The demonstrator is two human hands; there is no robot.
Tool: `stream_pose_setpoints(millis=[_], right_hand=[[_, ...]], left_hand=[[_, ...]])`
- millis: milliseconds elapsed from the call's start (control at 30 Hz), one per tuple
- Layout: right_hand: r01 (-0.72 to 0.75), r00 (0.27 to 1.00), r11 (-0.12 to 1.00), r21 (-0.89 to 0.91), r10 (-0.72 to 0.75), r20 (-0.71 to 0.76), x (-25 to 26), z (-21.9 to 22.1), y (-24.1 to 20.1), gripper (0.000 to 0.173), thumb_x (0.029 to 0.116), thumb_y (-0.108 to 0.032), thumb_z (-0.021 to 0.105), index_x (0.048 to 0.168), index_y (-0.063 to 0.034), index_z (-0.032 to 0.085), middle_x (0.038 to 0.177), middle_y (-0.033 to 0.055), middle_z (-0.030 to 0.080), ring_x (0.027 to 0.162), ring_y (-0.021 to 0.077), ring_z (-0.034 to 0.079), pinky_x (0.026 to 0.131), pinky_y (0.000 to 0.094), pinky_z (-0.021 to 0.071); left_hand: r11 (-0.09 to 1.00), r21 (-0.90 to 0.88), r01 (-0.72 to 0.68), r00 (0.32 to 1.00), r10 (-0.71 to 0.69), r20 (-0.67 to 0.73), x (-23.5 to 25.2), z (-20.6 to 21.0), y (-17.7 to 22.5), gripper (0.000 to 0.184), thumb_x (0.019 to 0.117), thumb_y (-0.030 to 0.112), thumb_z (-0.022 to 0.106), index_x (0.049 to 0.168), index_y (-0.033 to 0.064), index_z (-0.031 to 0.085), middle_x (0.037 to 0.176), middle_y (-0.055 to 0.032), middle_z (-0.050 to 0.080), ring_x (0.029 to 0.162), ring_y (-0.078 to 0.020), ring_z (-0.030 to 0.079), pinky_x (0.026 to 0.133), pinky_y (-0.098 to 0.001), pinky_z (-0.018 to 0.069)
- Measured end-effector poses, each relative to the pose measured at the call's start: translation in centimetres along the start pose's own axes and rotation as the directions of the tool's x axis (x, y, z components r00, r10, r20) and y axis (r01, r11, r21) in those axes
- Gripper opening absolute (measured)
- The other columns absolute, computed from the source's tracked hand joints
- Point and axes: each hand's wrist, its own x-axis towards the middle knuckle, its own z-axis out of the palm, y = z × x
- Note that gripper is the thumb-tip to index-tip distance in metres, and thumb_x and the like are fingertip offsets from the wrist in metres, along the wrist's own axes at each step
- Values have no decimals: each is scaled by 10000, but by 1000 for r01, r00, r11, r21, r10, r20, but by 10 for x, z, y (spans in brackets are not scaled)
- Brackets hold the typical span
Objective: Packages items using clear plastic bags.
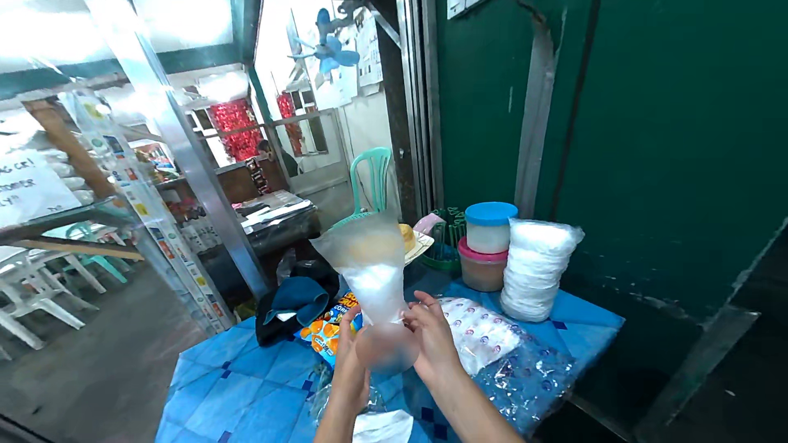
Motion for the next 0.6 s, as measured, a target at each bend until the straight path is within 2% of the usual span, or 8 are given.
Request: stream_pose_setpoints(millis=[133, 267, 367, 433, 467, 533, 567, 600], right_hand=[[-39, 999, 997, -73, 39, 0, -1, -15, 8, 446, 900, 43, 635, 1320, -52, 518, 1029, 146, 611, 831, 225, 626, 678, 359, 535], [-39, 999, 993, -114, 36, -21, -5, -24, 23, 367, 869, 81, 636, 1216, 6, 543, 1001, 149, 617, 762, 198, 628, 603, 307, 534], [1, 999, 970, -242, 9, 40, -2, -28, 22, 316, 851, 37, 673, 1152, -5, 586, 1058, 150, 627, 829, 210, 637, 645, 326, 539], [96, 986, 924, -371, -37, 161, 4, -36, 16, 327, 872, -44, 689, 1187, -33, 600, 1131, 132, 633, 912, 215, 633, 738, 363, 539], [172, 971, 900, -400, -86, 225, 9, -36, 10, 343, 893, -97, 678, 1224, -50, 599, 1161, 114, 636, 953, 205, 628, 783, 375, 528], [321, 919, 856, -405, -178, 351, 19, -29, -4, 468, 929, -278, 665, 1356, -117, 563, 1283, 75, 622, 1135, 205, 613, 938, 425, 528], [383, 888, 823, -418, -205, 411, 22, -20, -13, 581, 922, -378, 676, 1438, -167, 512, 1349, 60, 597, 1207, 209, 595, 981, 449, 524], [438, 860, 780, -448, -219, 460, 25, -9, -21, 702, 895, -460, 700, 1499, -210, 444, 1387, 58, 580, 1229, 210, 595, 987, 467, 535]], left_hand=[[1000, 11, 16, 1000, -16, 19, 5, -6, 1, 616, 1010, 71, 517, 1566, 153, 264, 1159, -280, 642, 937, -401, 718, 809, -513, 615], [1000, 1, 13, 1000, -13, 0, 4, -13, -7, 641, 1004, 48, 543, 1572, 132, 259, 1175, -267, 633, 914, -369, 724, 787, -481, 624], [995, 95, 0, 1000, -1, 2, 4, -20, -5, 587, 998, 72, 592, 1529, 98, 341, 1137, -236, 662, 927, -330, 721, 805, -447, 616], [947, 319, -31, 999, 21, 34, 9, -31, 5, 559, 972, 128, 657, 1472, 59, 417, 1090, -190, 702, 960, -279, 722, 851, -421, 605], [878, 472, -76, 996, 50, 67, 14, -38, 12, 547, 951, 198, 694, 1430, 47, 476, 1098, -148, 713, 995, -239, 712, 877, -402, 591], [694, 699, -174, 985, 115, 131, 25, -50, 24, 508, 907, 379, 727, 1328, 113, 622, 1240, -88, 663, 1131, -215, 648, 951, -423, 552], [654, 728, -207, 978, 154, 140, 28, -49, 30, 507, 895, 433, 733, 1315, 162, 648, 1322, -86, 614, 1187, -231, 617, 963, -452, 549], [668, 704, -241, 969, 209, 133, 28, -43, 37, 542, 895, 441, 737, 1356, 181, 622, 1401, -97, 563, 1222, -251, 595, 967, -480, 540]])
